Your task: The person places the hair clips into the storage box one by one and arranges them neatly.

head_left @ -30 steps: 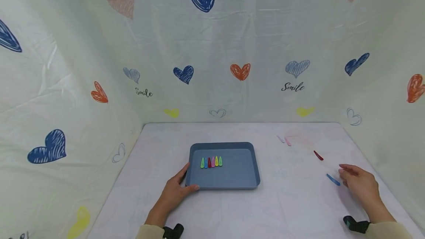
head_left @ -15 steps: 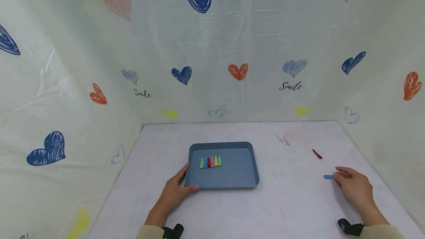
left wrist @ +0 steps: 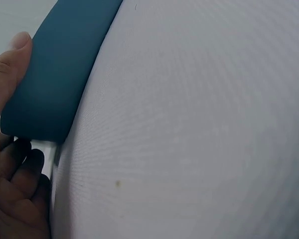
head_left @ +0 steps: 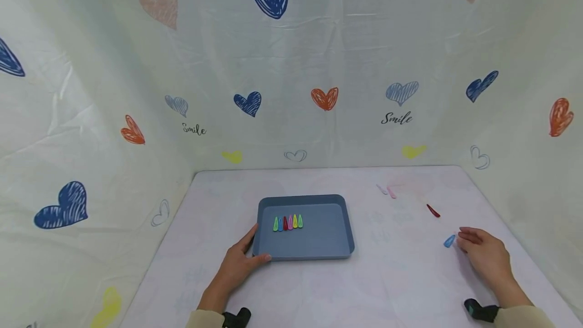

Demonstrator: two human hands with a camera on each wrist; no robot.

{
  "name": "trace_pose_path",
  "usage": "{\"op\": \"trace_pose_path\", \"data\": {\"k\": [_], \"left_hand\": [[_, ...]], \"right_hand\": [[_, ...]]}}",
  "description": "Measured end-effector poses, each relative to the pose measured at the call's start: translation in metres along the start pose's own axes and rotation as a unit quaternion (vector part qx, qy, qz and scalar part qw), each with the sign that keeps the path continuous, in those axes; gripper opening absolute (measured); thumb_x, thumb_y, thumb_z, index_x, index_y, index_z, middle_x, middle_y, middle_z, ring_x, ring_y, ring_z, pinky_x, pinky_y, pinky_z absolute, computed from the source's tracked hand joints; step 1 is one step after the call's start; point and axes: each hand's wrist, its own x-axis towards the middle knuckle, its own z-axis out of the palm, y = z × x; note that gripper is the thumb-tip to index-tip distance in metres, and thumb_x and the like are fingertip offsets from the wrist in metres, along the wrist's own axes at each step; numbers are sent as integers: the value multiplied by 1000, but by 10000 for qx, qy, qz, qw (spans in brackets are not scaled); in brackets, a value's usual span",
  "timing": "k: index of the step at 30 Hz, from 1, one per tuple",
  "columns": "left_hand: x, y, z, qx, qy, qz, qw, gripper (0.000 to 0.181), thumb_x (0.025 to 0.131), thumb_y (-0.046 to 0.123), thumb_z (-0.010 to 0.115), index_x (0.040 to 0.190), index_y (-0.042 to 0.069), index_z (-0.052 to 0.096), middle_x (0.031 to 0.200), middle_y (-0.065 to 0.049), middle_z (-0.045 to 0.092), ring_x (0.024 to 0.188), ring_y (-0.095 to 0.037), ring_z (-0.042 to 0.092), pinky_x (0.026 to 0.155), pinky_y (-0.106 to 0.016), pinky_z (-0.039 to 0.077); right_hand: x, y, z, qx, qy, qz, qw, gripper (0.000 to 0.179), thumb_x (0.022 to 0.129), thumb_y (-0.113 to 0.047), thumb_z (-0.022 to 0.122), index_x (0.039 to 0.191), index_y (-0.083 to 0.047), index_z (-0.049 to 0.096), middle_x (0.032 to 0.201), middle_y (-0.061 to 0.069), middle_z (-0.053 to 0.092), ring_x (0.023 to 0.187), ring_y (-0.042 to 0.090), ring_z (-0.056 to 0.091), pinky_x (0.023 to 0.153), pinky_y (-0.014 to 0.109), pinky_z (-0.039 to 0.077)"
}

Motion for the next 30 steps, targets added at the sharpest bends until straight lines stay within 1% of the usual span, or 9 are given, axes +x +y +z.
{"op": "trace_pose_path", "data": {"k": [2, 4, 6, 8, 13, 16, 19, 24, 30], "left_hand": [[0, 0, 0, -5, 1, -8, 10000, 102, 81, 49, 91, 165, 27, 38, 170, -9, 36, 157, -38, 34, 125, -56, 35], [0, 0, 0, -2, -2, -37, 10000, 102, 81, 49, 90, 165, 28, 38, 170, -9, 36, 157, -38, 33, 125, -56, 35], [-1, 0, 1, 0, -8, -84, 10000, 102, 81, 50, 90, 166, 28, 38, 171, -10, 36, 157, -39, 33, 125, -57, 34], [-2, 0, 1, -8, -11, -116, 9999, 102, 81, 51, 90, 166, 28, 37, 171, -10, 36, 158, -39, 32, 126, -57, 34], [-3, 1, 0, -21, -27, -108, 9999, 102, 81, 51, 90, 166, 28, 38, 171, -10, 36, 158, -39, 32, 126, -58, 34], [-2, 2, 0, -21, -26, -85, 10000, 102, 80, 51, 90, 165, 29, 38, 171, -10, 36, 158, -39, 32, 126, -57, 34], [-2, 2, -1, -17, -28, -50, 10000, 103, 80, 50, 91, 166, 28, 38, 170, -10, 36, 157, -39, 32, 125, -57, 34], [-1, 2, -1, -56, -63, -30, 10000, 103, 81, 49, 91, 166, 27, 38, 171, -10, 35, 157, -40, 32, 125, -57, 34], [0, 1, 0, -34, -65, -74, 9999, 103, 80, 52, 90, 166, 28, 37, 171, -10, 35, 158, -40, 31, 126, -58, 34]], "right_hand": [[-1, 1, -1, -34, -107, -67, 9999, 50, 106, -18, 61, 145, 9, 52, 139, 34, 61, 126, 51, 58, 89, 52, 55], [-1, 3, -1, -86, -190, -267, 9994, 52, 105, -21, 64, 145, 10, 52, 139, 36, 60, 126, 53, 57, 93, 58, 52], [-1, 4, 0, -182, -235, -474, 9984, 55, 103, -23, 66, 145, 10, 52, 138, 36, 60, 125, 53, 57, 91, 55, 53], [-1, 4, 3, -332, -187, -667, 9970, 57, 101, -23, 69, 143, 10, 53, 135, 35, 62, 121, 52, 59, 85, 48, 52], [-1, 2, 8, -578, -48, -1021, 9931, 55, 96, -18, 72, 139, 11, 54, 128, 33, 64, 112, 46, 61, 78, 36, 43], [0, 1, 10, -598, -15, -1187, 9911, 52, 95, -15, 71, 137, 11, 55, 124, 31, 65, 108, 43, 62, 77, 34, 41], [0, 0, 11, -590, -10, -1206, 9909, 50, 94, -13, 72, 136, 10, 56, 119, 29, 67, 104, 41, 64, 76, 35, 42], [1, -2, 11, -644, -109, -980, 9930, 48, 95, -13, 72, 135, 7, 56, 111, 27, 70, 98, 40, 67, 73, 39, 43], [1, -8, 15, -735, 18, -998, 9923, 33, 100, -14, 67, 127, 4, 60, 106, 26, 72, 92, 40, 68, 69, 36, 41]]}}
